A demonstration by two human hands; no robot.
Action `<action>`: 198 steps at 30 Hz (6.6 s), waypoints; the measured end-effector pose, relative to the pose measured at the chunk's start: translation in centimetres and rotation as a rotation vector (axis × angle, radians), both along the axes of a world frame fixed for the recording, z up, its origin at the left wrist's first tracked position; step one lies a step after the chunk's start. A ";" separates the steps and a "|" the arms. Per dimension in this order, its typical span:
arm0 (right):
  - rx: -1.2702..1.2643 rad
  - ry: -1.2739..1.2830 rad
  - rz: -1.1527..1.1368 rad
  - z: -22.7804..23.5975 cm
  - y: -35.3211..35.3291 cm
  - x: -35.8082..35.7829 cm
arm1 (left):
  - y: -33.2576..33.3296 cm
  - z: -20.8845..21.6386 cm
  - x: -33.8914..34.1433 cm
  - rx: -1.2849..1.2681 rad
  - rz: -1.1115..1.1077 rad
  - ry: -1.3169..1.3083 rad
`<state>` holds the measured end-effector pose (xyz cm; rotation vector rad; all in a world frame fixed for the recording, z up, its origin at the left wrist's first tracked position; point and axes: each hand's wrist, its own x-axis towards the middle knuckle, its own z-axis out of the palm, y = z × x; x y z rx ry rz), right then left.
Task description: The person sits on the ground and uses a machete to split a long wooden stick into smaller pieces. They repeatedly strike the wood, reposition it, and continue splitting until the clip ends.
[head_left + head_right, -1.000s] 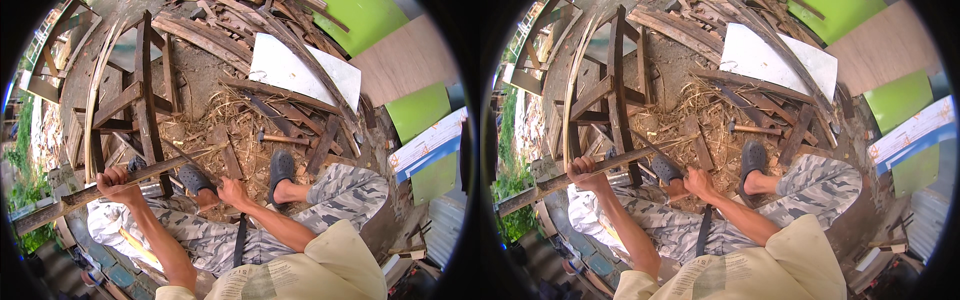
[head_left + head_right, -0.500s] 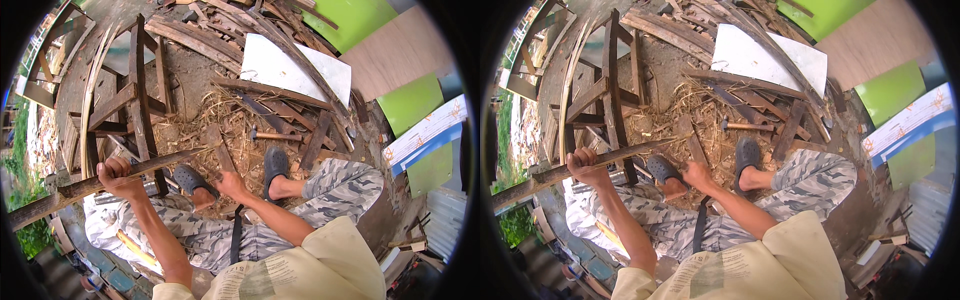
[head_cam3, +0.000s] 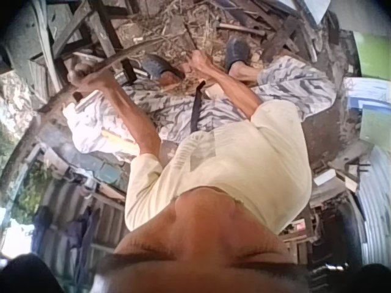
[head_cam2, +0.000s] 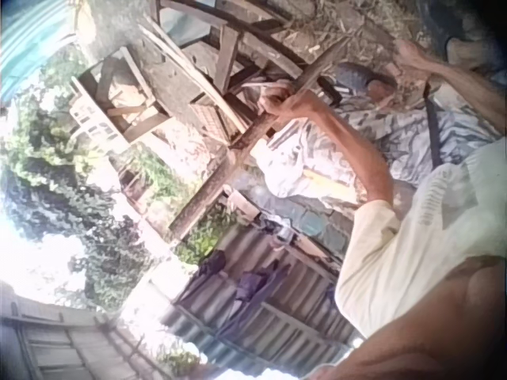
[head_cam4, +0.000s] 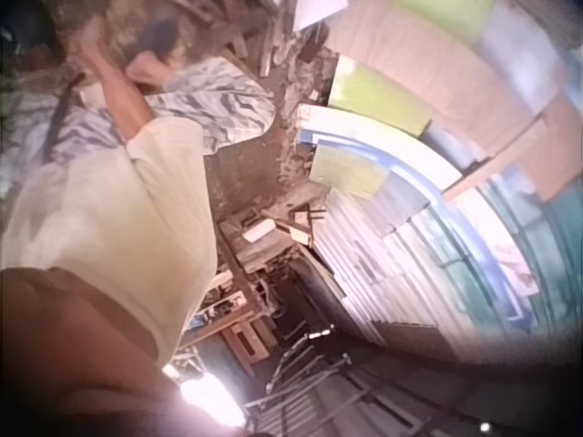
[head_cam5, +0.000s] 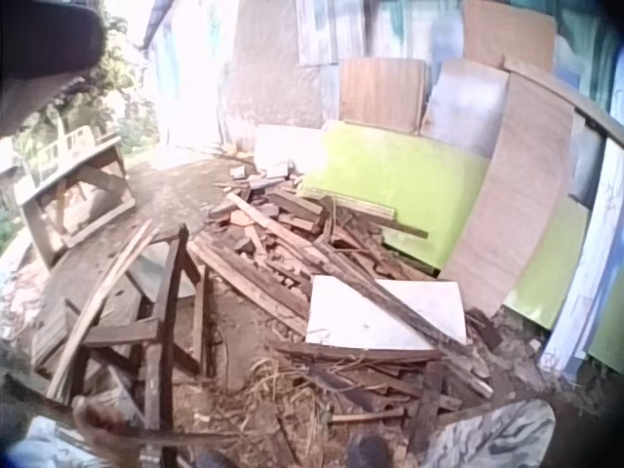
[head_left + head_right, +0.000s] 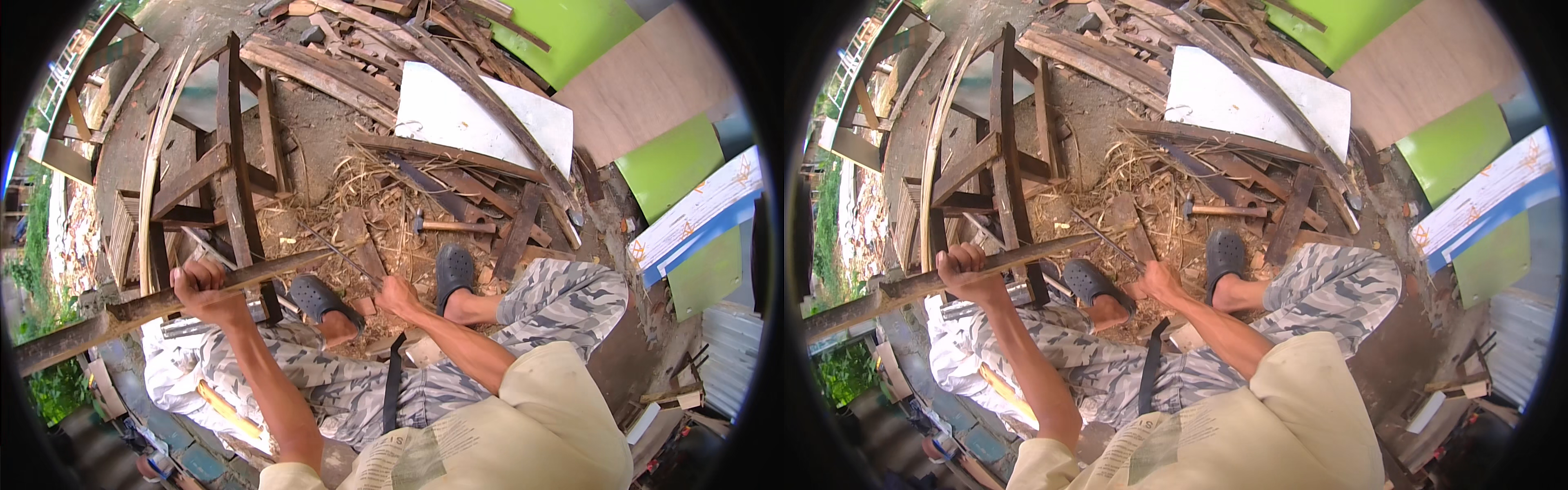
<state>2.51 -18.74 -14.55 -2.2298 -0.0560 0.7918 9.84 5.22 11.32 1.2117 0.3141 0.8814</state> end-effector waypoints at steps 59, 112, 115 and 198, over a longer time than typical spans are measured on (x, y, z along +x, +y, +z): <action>-0.131 0.342 -0.069 -8.5 -3.2 -1.0 | 3.5 -1.0 -1.4 0.000 -0.024 -0.052; 1.330 -0.070 -0.674 27.6 -13.1 13.2 | 13.4 0.1 -8.6 -0.840 0.082 -0.309; 1.368 -0.063 -0.682 27.4 -13.0 13.3 | 13.8 -0.3 -8.5 -0.801 0.107 -0.255; 0.289 0.039 -0.030 9.2 1.9 -0.1 | -1.5 -1.3 -1.3 0.213 0.305 0.031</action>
